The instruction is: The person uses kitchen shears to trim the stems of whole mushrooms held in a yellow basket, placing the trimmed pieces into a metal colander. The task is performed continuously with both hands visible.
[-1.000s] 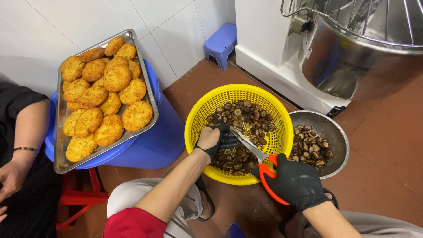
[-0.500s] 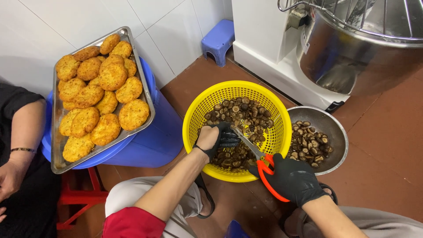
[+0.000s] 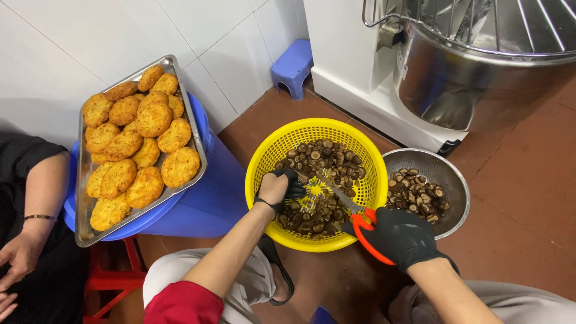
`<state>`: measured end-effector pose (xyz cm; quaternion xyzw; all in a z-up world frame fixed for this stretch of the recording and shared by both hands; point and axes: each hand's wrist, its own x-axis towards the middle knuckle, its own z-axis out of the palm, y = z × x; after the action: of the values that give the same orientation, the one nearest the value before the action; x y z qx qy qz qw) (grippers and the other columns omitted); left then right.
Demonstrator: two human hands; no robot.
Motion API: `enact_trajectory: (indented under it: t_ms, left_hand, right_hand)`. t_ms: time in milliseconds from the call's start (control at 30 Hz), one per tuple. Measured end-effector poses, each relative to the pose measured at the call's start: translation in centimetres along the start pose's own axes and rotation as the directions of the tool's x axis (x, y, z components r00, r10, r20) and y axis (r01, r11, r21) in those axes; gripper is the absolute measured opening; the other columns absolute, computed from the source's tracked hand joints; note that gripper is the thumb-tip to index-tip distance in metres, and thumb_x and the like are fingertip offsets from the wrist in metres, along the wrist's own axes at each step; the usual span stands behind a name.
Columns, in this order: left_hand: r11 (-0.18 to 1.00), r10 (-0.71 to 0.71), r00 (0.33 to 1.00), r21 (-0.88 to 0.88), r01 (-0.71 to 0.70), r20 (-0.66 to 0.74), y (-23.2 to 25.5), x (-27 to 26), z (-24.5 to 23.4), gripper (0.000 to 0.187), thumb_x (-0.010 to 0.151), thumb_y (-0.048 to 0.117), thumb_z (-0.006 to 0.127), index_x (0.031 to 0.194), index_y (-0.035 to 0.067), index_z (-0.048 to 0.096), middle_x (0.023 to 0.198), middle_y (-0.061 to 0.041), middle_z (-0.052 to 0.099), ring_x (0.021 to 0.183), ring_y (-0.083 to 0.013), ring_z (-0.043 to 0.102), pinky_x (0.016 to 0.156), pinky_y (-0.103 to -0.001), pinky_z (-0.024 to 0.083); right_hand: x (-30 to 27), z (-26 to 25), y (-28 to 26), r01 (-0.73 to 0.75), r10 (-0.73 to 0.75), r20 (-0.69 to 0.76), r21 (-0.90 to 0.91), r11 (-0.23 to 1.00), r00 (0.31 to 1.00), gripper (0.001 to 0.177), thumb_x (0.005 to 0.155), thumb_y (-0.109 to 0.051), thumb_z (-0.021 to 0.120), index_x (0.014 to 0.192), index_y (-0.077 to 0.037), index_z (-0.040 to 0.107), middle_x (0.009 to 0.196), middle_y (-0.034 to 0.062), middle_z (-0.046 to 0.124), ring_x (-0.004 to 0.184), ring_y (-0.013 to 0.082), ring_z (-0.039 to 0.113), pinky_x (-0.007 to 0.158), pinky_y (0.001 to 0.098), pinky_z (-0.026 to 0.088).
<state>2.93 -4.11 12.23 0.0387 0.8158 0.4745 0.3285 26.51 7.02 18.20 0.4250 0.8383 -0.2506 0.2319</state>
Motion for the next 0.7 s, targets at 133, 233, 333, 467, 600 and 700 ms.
enact_trajectory:
  t_ms: [133,233,333,467,600,700]
  left_hand:
    - [0.973,0.184,0.966,0.106,-0.206,0.181,-1.0,2.9,4.5,0.039,0.097,0.02,0.063,0.122,-0.009,0.069,0.097,-0.025,0.075,0.088,-0.0317,0.077,0.074,-0.046,0.065]
    - [0.957,0.264,0.895,0.018,-0.29,0.36,0.2,2.1,9.3,0.04,0.1,0.021,0.066,0.125,-0.01,0.067,0.102,-0.029,0.074,0.09,-0.0336,0.076,0.078,-0.045,0.065]
    - [0.944,0.33,0.778,-0.195,-0.267,0.535,4.3,-1.4,10.8,0.051,0.106,0.025,0.062,0.134,-0.017,0.059,0.112,-0.033,0.07,0.097,-0.0361,0.074,0.083,-0.044,0.064]
    - [0.654,0.448,0.816,0.488,-0.578,0.365,2.1,3.8,8.5,0.022,0.096,0.01,0.056,0.079,-0.002,0.062,0.065,-0.017,0.059,0.057,-0.0237,0.057,0.051,-0.034,0.051]
    - [0.101,0.447,0.816,0.886,-0.452,0.366,-3.9,10.5,4.7,0.025,0.098,0.012,0.061,0.104,-0.008,0.074,0.091,-0.025,0.076,0.088,-0.0302,0.077,0.074,-0.04,0.064]
    - [0.076,0.384,0.832,0.884,-0.461,0.4,-3.7,9.3,4.3,0.048,0.094,0.009,0.064,0.138,-0.007,0.052,0.114,-0.031,0.07,0.113,-0.0456,0.067,0.08,-0.056,0.063]
  right_hand:
    - [-0.9,-3.5,2.0,-0.012,0.039,-0.165,0.163,0.987,0.985,0.074,0.091,-0.077,0.043,0.126,-0.018,0.071,0.116,0.0139,0.08,0.12,0.0327,0.071,0.103,0.044,0.056]
    - [-2.9,-6.2,2.5,-0.106,0.19,-0.241,0.325,0.94,0.952,0.075,0.096,-0.074,0.04,0.122,-0.01,0.069,0.115,0.0196,0.079,0.121,0.0375,0.069,0.105,0.0444,0.053]
    - [-1.6,-5.4,4.3,-0.115,0.222,-0.318,0.322,0.94,0.922,0.065,0.096,-0.069,0.046,0.11,-0.013,0.074,0.104,0.0162,0.081,0.112,0.0383,0.073,0.097,0.0466,0.056]
    - [-1.5,-5.0,4.7,-0.106,0.21,-0.312,0.319,0.942,0.927,0.066,0.095,-0.07,0.047,0.115,-0.013,0.073,0.105,0.0182,0.08,0.115,0.0391,0.072,0.1,0.0469,0.055]
    - [-3.4,-6.0,3.0,-0.033,0.148,-0.287,0.371,0.928,0.947,0.064,0.097,-0.061,0.05,0.117,-0.004,0.072,0.11,0.0244,0.078,0.12,0.0419,0.068,0.108,0.046,0.051]
    - [-1.6,-5.0,2.8,0.014,0.086,-0.303,0.314,0.949,0.949,0.062,0.094,-0.063,0.049,0.112,-0.01,0.074,0.103,0.0184,0.08,0.116,0.0398,0.07,0.105,0.0467,0.053]
